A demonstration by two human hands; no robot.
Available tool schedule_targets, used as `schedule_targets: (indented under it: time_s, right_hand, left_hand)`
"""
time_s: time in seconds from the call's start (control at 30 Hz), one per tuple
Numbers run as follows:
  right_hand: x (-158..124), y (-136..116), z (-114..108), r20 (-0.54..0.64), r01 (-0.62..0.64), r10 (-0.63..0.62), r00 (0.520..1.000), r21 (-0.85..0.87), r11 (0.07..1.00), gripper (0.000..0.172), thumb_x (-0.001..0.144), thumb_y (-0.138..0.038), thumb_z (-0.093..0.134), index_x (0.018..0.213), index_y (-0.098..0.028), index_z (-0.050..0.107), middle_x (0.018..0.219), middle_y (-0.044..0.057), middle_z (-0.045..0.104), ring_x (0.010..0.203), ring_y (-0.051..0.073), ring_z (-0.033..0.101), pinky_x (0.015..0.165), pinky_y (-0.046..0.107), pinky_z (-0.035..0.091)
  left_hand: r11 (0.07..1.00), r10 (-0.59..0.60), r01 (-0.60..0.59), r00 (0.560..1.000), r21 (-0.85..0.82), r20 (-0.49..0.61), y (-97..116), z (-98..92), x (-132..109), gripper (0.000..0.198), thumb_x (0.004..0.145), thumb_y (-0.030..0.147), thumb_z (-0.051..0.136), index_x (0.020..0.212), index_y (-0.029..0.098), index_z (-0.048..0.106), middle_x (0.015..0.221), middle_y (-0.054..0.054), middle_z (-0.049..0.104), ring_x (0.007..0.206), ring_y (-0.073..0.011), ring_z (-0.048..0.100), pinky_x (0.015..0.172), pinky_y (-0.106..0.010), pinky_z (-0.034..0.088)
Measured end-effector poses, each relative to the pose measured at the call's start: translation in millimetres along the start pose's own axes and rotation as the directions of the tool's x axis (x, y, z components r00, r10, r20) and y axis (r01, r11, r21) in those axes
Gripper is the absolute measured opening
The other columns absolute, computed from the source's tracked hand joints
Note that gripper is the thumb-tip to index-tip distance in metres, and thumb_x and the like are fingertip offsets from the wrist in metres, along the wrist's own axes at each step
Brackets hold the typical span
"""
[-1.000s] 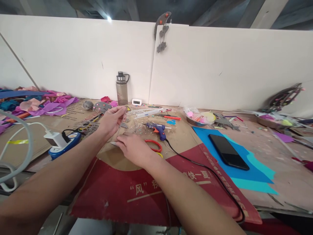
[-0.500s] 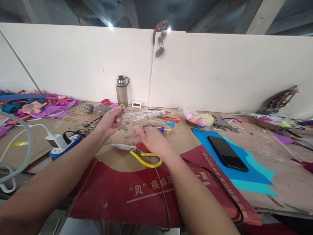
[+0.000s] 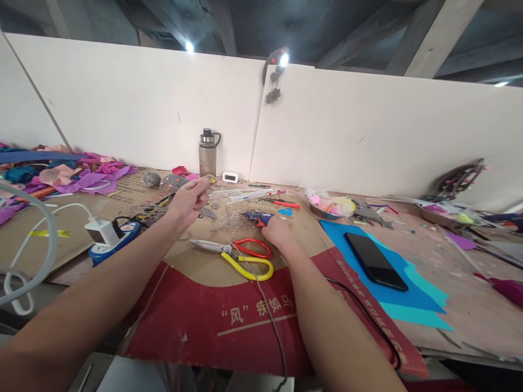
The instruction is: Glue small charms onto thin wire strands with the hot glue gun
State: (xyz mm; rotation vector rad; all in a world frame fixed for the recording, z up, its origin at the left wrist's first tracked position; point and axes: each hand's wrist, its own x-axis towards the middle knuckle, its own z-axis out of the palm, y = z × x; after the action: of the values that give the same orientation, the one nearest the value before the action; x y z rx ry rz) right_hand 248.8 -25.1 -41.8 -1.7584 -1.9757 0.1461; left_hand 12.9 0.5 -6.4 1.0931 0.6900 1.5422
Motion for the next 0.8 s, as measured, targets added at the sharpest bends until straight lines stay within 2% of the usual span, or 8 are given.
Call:
schedule_targets:
  time_s: [0.1,0.23,0.33,0.43,0.5,0.6,0.8]
  right_hand:
    - [-2,-7,-15,0.027,-0.112,0.11,0.994,0.08,0.99,0.014,0.066,-0.023,0.062,0.053,-0.021,0.057,0.051,0.008,0.06,0.054,0.022,0.058,0.052,0.031,0.039]
    - [-6,-23,-20,-0.053,-0.13,0.156,0.986,0.333,0.934,0.011,0.076,-0.027,0.05,0.08,-0.021,0.058,0.069,0.008,0.066,0.061,0.022,0.062,0.055,0.031,0.042]
    - [-15,-42,-19,-0.105,-0.056,0.146,0.984,0.594,0.802,0.021,0.077,-0.025,0.047,0.098,-0.022,0.051,0.085,0.008,0.067,0.07,0.021,0.065,0.063,0.032,0.047]
    - [-25,-58,-20,-0.135,0.077,0.033,0.99,0.73,0.679,0.026,0.079,-0.028,0.049,0.104,-0.025,0.046,0.095,0.007,0.066,0.074,0.021,0.064,0.066,0.033,0.049]
    - [-30,-62,-19,-0.153,0.132,-0.024,0.988,0.747,0.651,0.025,0.081,-0.031,0.05,0.104,-0.025,0.046,0.094,0.005,0.065,0.069,0.02,0.062,0.066,0.034,0.049]
    - [-32,-60,-14,-0.186,0.184,-0.075,0.98,0.689,0.701,0.025,0.083,-0.034,0.051,0.106,-0.026,0.048,0.093,0.005,0.066,0.066,0.019,0.06,0.064,0.034,0.049]
    - [-25,-50,-4,-0.316,0.314,-0.142,0.938,0.601,0.735,0.031,0.086,-0.034,0.052,0.115,-0.025,0.049,0.101,0.006,0.065,0.088,0.024,0.061,0.079,0.04,0.049]
  left_hand:
    - [1.0,0.002,-0.002,1.0,0.002,0.015,-1,-2.7,1,0.03,0.058,0.036,0.081,0.076,0.016,0.067,0.062,0.004,0.051,0.042,-0.0011,0.035,0.033,-0.017,0.012]
    - [1.0,0.001,-0.001,0.999,-0.001,0.035,-3,-5.9,3,0.029,0.059,0.036,0.08,0.074,0.015,0.066,0.062,0.004,0.048,0.043,-0.0009,0.033,0.033,-0.017,0.011]
    - [1.0,-0.012,0.012,0.999,0.002,0.035,-4,-6.7,4,0.029,0.059,0.035,0.081,0.074,0.015,0.066,0.061,0.005,0.046,0.043,-0.0007,0.032,0.033,-0.015,0.012]
    - [1.0,-0.02,0.02,1.0,0.009,0.023,-4,-6.0,3,0.029,0.059,0.034,0.081,0.075,0.015,0.066,0.059,0.005,0.043,0.043,-0.0005,0.031,0.033,-0.015,0.012]
    - [1.0,-0.022,0.022,1.0,0.016,0.019,-4,-5.0,3,0.029,0.06,0.034,0.081,0.076,0.015,0.066,0.056,0.006,0.04,0.042,-0.0007,0.028,0.034,-0.015,0.011]
    - [0.999,-0.018,0.017,1.0,0.028,0.015,-4,-2.8,1,0.029,0.059,0.035,0.081,0.075,0.015,0.066,0.053,0.007,0.039,0.041,-0.0012,0.024,0.034,-0.017,0.01]
    - [0.999,-0.022,0.022,1.0,0.045,-0.012,-3,0.4,-2,0.033,0.057,0.037,0.082,0.073,0.014,0.065,0.057,0.005,0.044,0.042,-0.0008,0.026,0.036,-0.017,0.01]
